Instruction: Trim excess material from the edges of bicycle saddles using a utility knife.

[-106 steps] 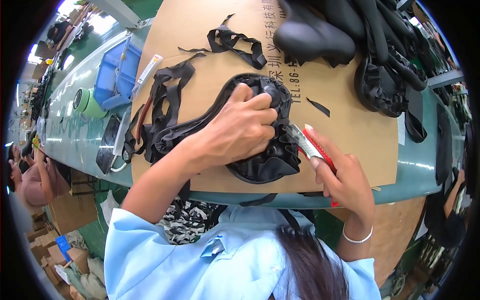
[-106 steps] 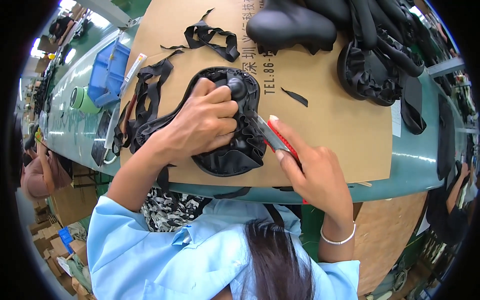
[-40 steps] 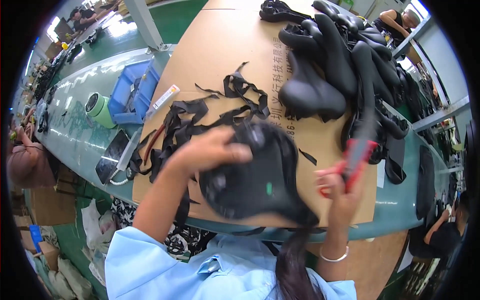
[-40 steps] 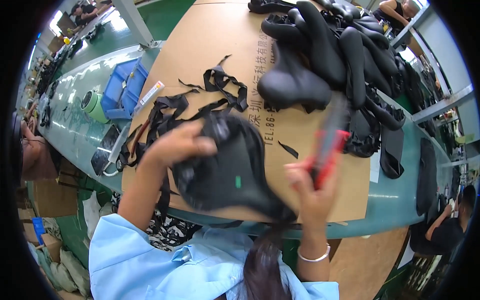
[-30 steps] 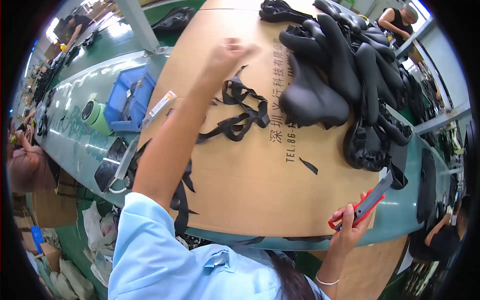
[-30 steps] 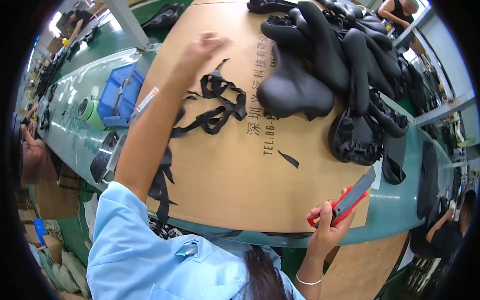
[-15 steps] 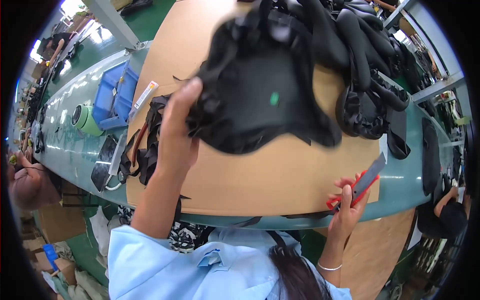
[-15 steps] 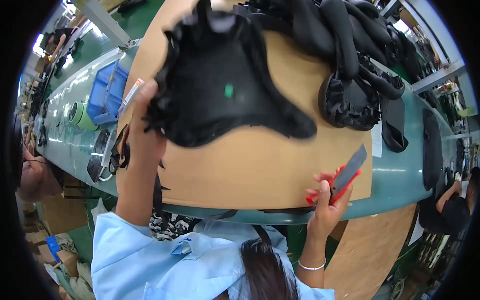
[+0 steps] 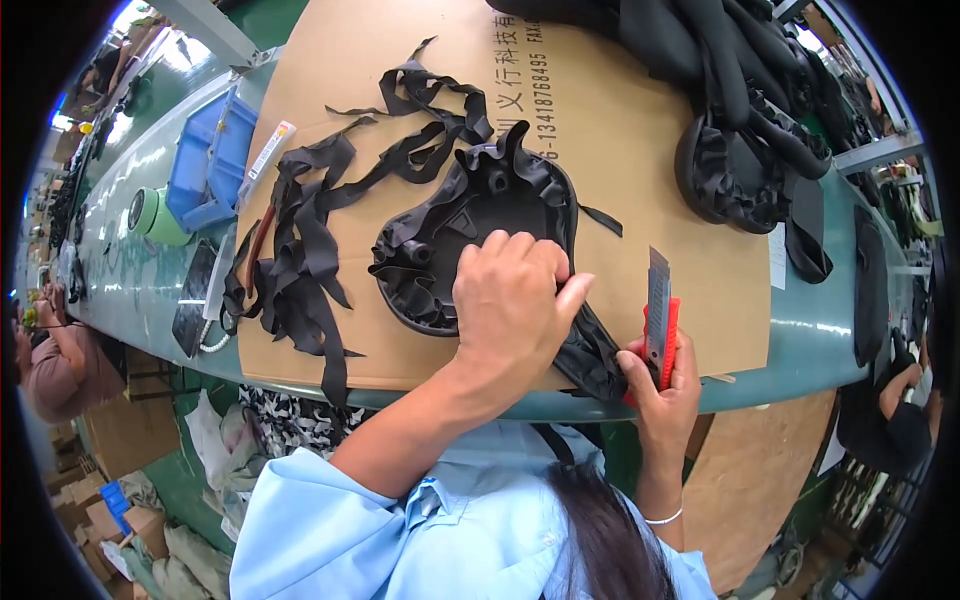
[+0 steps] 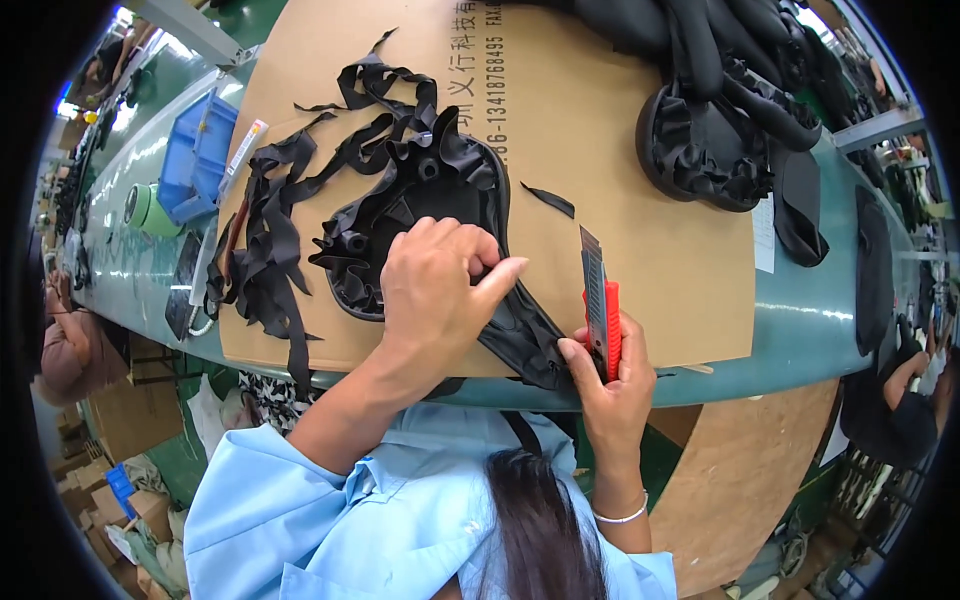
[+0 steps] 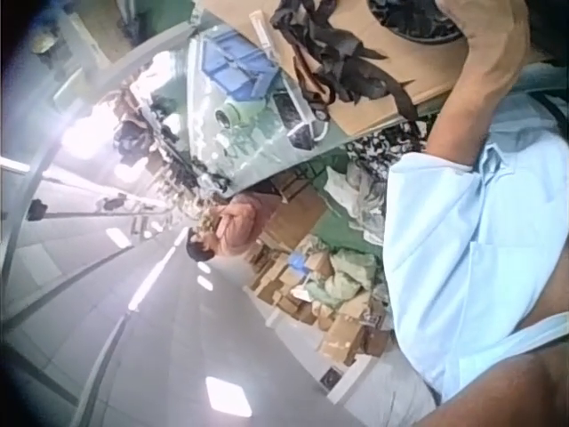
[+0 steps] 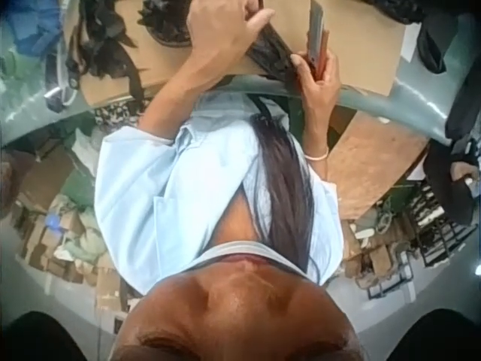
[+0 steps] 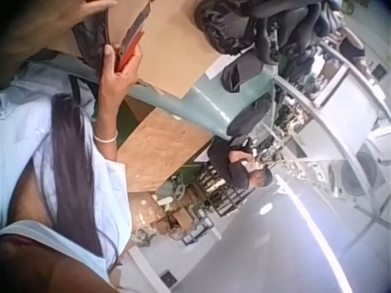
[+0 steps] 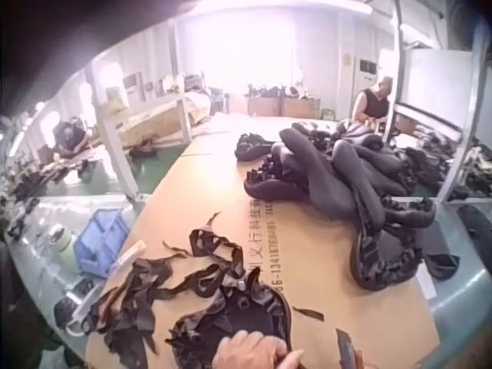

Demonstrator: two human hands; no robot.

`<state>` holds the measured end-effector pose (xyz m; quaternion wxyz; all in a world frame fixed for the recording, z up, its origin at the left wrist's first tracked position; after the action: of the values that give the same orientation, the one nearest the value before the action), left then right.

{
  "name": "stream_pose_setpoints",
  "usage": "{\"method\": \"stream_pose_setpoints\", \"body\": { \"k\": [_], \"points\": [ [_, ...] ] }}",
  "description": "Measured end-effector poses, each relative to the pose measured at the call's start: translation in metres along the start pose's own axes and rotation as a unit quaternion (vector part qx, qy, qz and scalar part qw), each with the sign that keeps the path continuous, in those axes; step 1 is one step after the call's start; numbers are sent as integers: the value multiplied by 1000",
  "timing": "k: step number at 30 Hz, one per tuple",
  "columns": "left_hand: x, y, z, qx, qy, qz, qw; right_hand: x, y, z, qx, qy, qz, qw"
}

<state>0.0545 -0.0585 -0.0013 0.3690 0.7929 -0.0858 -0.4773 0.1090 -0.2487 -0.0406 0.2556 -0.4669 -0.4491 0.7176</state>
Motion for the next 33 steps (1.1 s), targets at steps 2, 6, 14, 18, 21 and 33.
{"method": "stream_pose_setpoints", "body": {
  "k": [2, 6, 14, 18, 21, 33],
  "points": [
    [2, -11, 5, -71, 4, 77, 995, -5, 0, 2, 6, -11, 12, 1000],
    [-2, -24, 6, -106, -25, 232, 967, -10, -39, -8, -207, 14, 184, 961],
    [-14, -27, 12, -121, 19, 268, 956, 13, -73, -21, -337, -143, 297, 882],
    [-14, -32, 18, -148, -22, 378, 913, 9, -67, -4, -291, -157, 294, 897],
    [-14, -33, 18, -125, -39, 419, 899, 7, -68, 6, -287, -163, 277, 903],
    [-7, -43, 0, -134, 20, 835, 534, -24, -26, 94, -75, -97, 299, 946]
  ]
}}
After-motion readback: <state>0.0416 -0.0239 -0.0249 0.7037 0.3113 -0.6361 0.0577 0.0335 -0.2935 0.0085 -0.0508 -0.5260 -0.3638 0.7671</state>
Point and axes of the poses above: each hand's wrist, its own z-axis away from the middle knuckle, its own x-axis out of the palm, y = z × x, the point moved 7 cm from there along -z, towards the middle knuckle, and after that the axes turned 10 degrees about z, right-handed, at the moved point
